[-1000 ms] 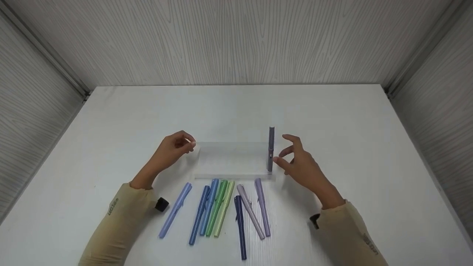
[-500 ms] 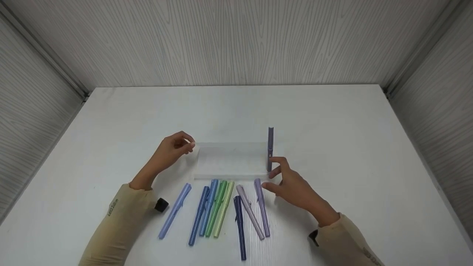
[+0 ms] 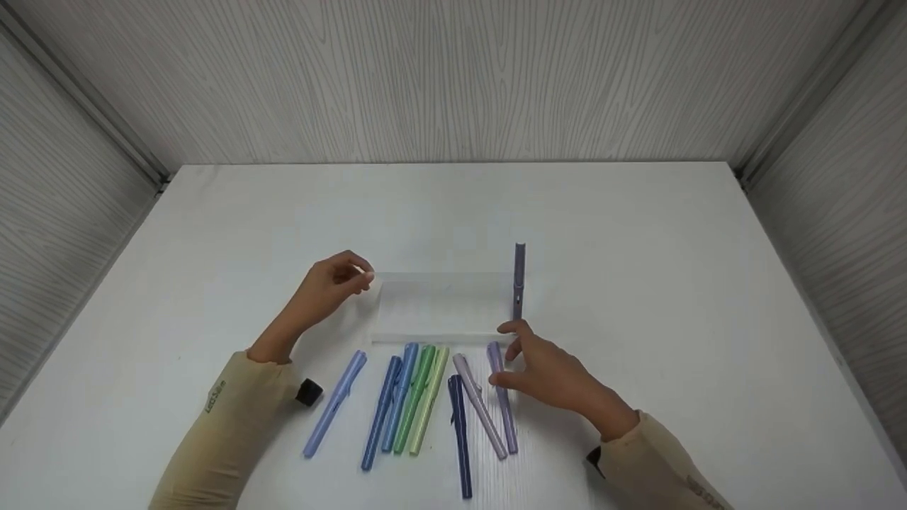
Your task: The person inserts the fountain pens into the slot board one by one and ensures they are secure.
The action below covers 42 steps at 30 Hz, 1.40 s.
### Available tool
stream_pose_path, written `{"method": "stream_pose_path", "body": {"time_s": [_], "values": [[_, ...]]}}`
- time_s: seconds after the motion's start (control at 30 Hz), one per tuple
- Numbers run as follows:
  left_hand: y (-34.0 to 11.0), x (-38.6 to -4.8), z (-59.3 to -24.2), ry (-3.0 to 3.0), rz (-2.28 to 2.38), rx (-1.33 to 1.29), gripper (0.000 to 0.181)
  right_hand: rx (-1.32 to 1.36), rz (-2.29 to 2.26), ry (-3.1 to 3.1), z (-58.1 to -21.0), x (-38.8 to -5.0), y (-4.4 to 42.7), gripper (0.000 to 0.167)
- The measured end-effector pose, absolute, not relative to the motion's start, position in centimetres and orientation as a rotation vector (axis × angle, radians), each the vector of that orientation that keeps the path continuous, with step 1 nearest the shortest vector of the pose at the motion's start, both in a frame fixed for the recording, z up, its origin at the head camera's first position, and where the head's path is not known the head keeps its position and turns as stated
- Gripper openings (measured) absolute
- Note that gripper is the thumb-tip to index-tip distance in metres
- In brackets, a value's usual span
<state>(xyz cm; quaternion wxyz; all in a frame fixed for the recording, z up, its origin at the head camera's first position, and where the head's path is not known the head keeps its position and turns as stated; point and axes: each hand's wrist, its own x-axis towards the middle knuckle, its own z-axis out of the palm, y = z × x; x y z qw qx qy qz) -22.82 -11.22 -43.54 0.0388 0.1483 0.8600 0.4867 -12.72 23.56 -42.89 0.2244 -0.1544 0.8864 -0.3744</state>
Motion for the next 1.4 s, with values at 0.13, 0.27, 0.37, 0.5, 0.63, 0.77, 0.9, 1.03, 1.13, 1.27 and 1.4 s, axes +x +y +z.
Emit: {"method": "stream_pose_path", "body": {"time_s": [0.13, 0.27, 0.37, 0.5, 0.63, 0.77, 0.9, 1.03, 1.13, 1.27, 1.4], "values": [[-11.2, -22.9, -43.5, 2.649, 1.493, 0.46, 0.013, -0.4, -1.004, 2.443, -42.9, -12.8, 23.3, 0.071], [-11.2, -23.0, -43.6, 2.655, 1.484, 0.457, 0.013, -0.381, -0.96, 2.463, -43.1, -12.8, 23.0, 0.071], [-11.2, -23.0, -43.6, 2.651, 1.482, 0.447, 0.013, -0.397, -0.904, 2.506, -43.3, -12.7, 22.7, 0.069], [-11.1, -22.9, -43.6, 2.652, 1.476, 0.436, 0.012, -0.418, -0.815, 2.562, -43.4, -12.6, 22.3, 0.067], [-11.0, -22.9, -43.6, 2.659, 1.466, 0.432, 0.012, -0.419, -0.755, 2.596, -43.4, -12.6, 21.9, 0.066], [-11.1, -22.9, -43.6, 2.668, 1.466, 0.45, 0.013, -0.407, -0.745, 2.613, -43.5, -12.6, 21.6, 0.064], [-11.2, -22.9, -43.7, 2.678, 1.46, 0.467, 0.013, -0.392, -0.751, 2.632, -43.7, -12.7, 21.4, 0.062], [-11.1, -23.0, -43.7, 2.68, 1.447, 0.466, 0.013, -0.383, -0.748, 2.649, -43.8, -12.6, 21.3, 0.06], [-11.1, -23.0, -43.6, 2.679, 1.448, 0.457, 0.012, -0.38, -0.74, 2.652, -43.8, -12.6, 21.2, 0.06], [-11.2, -23.0, -43.6, 2.675, 1.463, 0.44, 0.012, -0.364, -0.728, 2.643, -43.7, -12.6, 21.0, 0.062], [-11.2, -23.1, -43.7, 2.664, 1.479, 0.449, 0.012, -0.31, -0.703, 2.614, -43.6, -12.6, 20.8, 0.066]]}}
